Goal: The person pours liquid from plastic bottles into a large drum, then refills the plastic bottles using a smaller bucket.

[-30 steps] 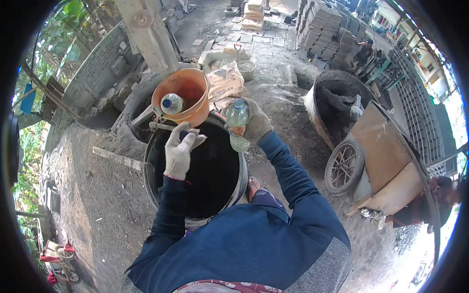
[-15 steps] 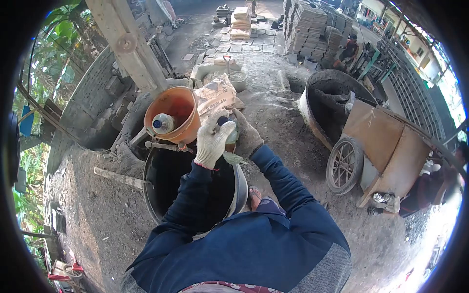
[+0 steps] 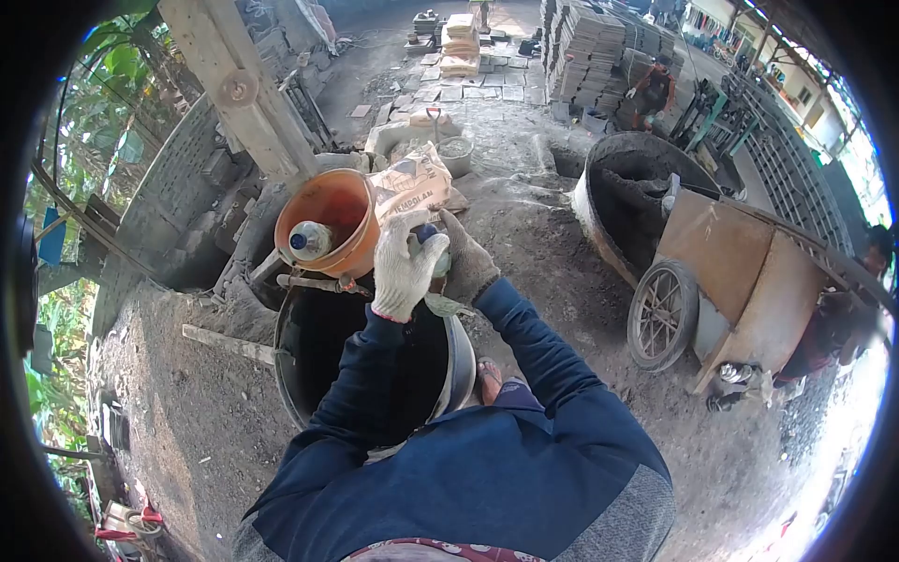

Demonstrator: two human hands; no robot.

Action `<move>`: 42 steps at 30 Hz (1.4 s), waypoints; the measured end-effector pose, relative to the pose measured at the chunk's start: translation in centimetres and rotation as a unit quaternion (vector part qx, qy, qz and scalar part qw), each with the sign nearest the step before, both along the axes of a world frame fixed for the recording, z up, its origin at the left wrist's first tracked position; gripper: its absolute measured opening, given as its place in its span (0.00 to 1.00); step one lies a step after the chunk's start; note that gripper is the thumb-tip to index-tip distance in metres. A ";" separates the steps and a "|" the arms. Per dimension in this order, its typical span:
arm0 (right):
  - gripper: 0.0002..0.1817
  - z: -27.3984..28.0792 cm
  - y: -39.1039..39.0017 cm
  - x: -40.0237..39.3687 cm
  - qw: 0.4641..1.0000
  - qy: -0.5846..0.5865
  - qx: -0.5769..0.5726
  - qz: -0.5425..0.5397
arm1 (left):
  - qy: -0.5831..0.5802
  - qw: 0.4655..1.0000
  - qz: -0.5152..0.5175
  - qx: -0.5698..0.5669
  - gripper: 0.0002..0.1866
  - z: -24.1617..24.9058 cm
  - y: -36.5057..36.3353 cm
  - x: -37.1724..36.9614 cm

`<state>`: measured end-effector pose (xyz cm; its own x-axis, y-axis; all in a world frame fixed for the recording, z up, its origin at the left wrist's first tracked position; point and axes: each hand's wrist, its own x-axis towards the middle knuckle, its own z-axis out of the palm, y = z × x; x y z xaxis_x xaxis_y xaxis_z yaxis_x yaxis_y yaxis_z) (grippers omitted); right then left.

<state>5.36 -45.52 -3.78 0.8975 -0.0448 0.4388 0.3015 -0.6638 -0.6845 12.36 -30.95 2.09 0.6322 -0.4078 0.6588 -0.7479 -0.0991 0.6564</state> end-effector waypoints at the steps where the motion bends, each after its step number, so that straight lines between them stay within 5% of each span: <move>1: 0.71 0.0 0.2 0.2 0.999 -0.032 -0.023 0.000 | 0.030 1.000 0.008 -0.004 0.23 -0.1 0.1 -0.3; 6: 0.68 1.2 0.8 -0.2 1.000 -0.011 -0.002 0.020 | 0.107 0.993 -0.047 0.016 0.21 -0.3 1.2 -0.2; 9: 0.65 -0.5 0.7 0.4 0.999 -0.034 0.017 0.019 | 0.053 0.998 -0.018 -0.012 0.24 -0.2 0.6 -0.3; 11: 0.65 -0.8 0.4 1.7 0.995 -0.061 -0.081 0.001 | 0.028 0.998 0.027 -0.049 0.26 -0.2 -0.5 -0.5; 15: 0.66 0.1 1.0 1.3 0.997 -0.060 -0.046 -0.017 | 0.145 0.983 0.075 -0.082 0.23 -2.0 -1.7 -0.6; 18: 0.67 0.6 1.0 1.1 0.996 -0.052 -0.071 -0.027 | 0.150 0.985 0.017 -0.082 0.18 -1.2 -1.2 -0.4; 21: 0.66 0.8 1.1 0.4 0.999 -0.021 0.038 -0.020 | 0.343 0.905 -0.232 -0.094 0.15 -1.0 0.3 2.3; 24: 0.66 1.4 1.8 0.1 0.999 -0.021 0.041 -0.019 | 0.284 0.928 -0.238 -0.047 0.17 -1.5 0.4 3.5; 26: 0.67 1.4 1.7 0.7 0.997 -0.047 -0.065 -0.025 | 0.128 0.985 -0.081 -0.078 0.21 -1.7 -0.7 1.7; 28: 0.69 3.2 2.0 0.7 0.962 -0.100 -0.247 -0.050 | 0.133 0.986 0.001 -0.098 0.21 -1.4 -0.9 0.8; 33: 0.72 -4.0 0.8 2.3 0.992 -0.076 0.102 0.013 | 0.164 0.986 -0.005 -0.023 0.16 -0.8 -0.4 0.9; 35: 0.73 -5.5 0.4 3.2 0.985 -0.093 0.145 0.016 | 0.134 0.986 -0.099 -0.020 0.16 -0.9 -0.2 2.8; 39: 0.72 -4.8 0.7 3.1 0.984 -0.077 0.160 0.011 | 0.250 0.946 -0.204 0.041 0.20 -0.2 0.6 4.8; 42: 0.72 -4.1 0.4 3.2 0.985 -0.071 0.156 0.009 | 0.333 0.906 -0.255 -0.054 0.24 -0.5 0.4 4.2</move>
<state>8.51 -45.17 -7.89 0.8298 -0.1821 0.5275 0.4186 -0.4219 -0.8042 16.52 -30.51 1.58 0.6512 -0.7151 0.2542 -0.1128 0.2401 0.9642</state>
